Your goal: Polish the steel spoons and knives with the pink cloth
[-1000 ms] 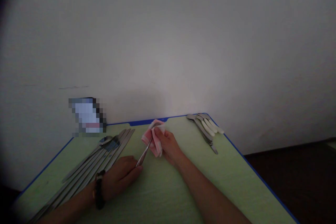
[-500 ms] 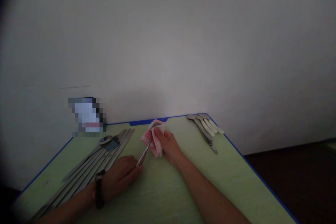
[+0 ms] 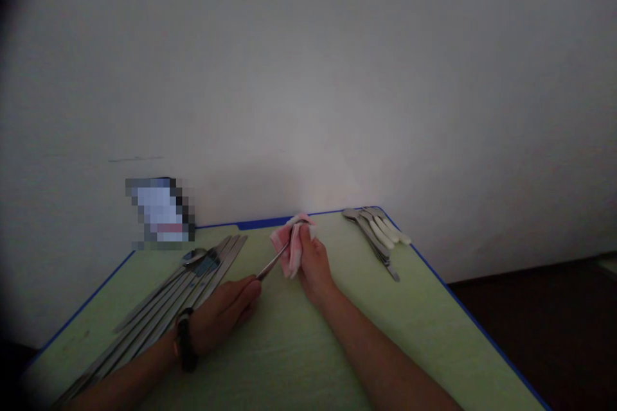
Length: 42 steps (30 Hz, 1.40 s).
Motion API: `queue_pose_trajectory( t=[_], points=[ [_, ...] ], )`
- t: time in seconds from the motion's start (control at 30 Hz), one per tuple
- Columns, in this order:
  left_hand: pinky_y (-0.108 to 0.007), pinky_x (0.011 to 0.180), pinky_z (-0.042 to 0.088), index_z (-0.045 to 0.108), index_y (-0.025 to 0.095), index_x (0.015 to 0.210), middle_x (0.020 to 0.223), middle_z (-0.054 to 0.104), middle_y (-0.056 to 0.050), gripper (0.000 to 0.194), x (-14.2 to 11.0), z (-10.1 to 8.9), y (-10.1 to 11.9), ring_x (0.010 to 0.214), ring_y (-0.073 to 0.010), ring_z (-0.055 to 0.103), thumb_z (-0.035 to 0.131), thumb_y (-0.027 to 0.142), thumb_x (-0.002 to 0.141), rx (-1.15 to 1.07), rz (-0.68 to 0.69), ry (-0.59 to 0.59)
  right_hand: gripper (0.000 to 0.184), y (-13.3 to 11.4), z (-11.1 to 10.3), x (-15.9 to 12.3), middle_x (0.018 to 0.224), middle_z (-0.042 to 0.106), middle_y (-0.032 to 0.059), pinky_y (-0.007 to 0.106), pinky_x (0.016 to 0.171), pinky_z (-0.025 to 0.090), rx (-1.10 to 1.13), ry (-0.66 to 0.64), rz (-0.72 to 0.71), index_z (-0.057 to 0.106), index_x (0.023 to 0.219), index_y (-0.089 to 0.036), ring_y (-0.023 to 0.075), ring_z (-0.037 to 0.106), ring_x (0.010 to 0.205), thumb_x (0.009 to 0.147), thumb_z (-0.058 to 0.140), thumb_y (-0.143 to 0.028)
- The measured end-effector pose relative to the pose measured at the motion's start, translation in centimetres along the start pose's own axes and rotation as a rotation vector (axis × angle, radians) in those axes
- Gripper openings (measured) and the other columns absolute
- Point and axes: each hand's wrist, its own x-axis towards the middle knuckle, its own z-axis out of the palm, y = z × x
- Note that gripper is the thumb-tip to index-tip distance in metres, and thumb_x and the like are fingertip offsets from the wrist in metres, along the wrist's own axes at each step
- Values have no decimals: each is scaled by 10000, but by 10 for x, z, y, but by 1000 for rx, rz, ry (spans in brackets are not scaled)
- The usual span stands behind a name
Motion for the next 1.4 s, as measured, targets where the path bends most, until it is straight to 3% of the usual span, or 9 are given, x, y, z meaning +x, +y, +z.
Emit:
queue_pose_trajectory(
  t=[0.1, 0.27, 0.5, 0.67, 0.93, 1.23, 1.4],
  points=[
    [-235, 537, 319, 403, 205, 621, 550, 451, 34, 414, 0, 0, -1, 507, -119, 415, 203, 400, 926, 37, 49, -27, 412, 4, -2, 1, 641, 641, 21, 226, 475, 383, -109, 57, -122, 630, 791, -153, 135, 553, 559, 715, 561, -552],
    [-219, 522, 322, 402, 205, 636, 562, 456, 37, 399, -1, 0, -2, 511, -115, 416, 213, 404, 925, 27, 62, -35, 451, 2, -7, 1, 540, 560, -1, 217, 450, 347, -370, 159, -338, 578, 639, -141, 107, 460, 492, 718, 534, -583],
    [-227, 525, 318, 395, 208, 627, 570, 467, 24, 404, 0, 1, -2, 520, -127, 431, 195, 399, 922, 94, 48, -28, 440, 7, -2, -6, 486, 503, -14, 215, 402, 325, -267, 132, -194, 548, 621, -157, 96, 408, 425, 708, 540, -588],
    [-239, 543, 323, 400, 207, 612, 568, 468, 20, 412, -1, 1, -2, 525, -132, 431, 207, 403, 919, 95, 36, -30, 455, 15, -4, -5, 435, 473, -26, 212, 380, 297, -301, 13, -116, 536, 588, -158, 89, 386, 389, 698, 544, -600],
    [-243, 584, 357, 464, 192, 714, 614, 456, 28, 416, -2, 0, 0, 582, -132, 435, 228, 468, 916, -329, 5, -6, 459, 12, -4, -8, 487, 528, -17, 214, 395, 314, -384, -228, -53, 576, 658, -149, 91, 422, 398, 716, 525, -601],
    [-258, 509, 279, 369, 206, 588, 520, 377, 50, 459, -2, 0, -2, 486, -119, 364, 198, 484, 912, -112, -17, -31, 385, 1, 1, -9, 520, 489, -24, 211, 432, 333, -373, 6, -293, 541, 636, -173, 98, 404, 477, 755, 508, -537],
    [-240, 516, 319, 421, 204, 650, 565, 414, 42, 431, -6, 2, 0, 524, -125, 395, 231, 495, 906, -127, -23, 36, 348, -6, 6, -14, 574, 543, 0, 224, 476, 394, -412, -11, -345, 586, 694, -184, 124, 465, 536, 768, 496, -512]
  ],
)
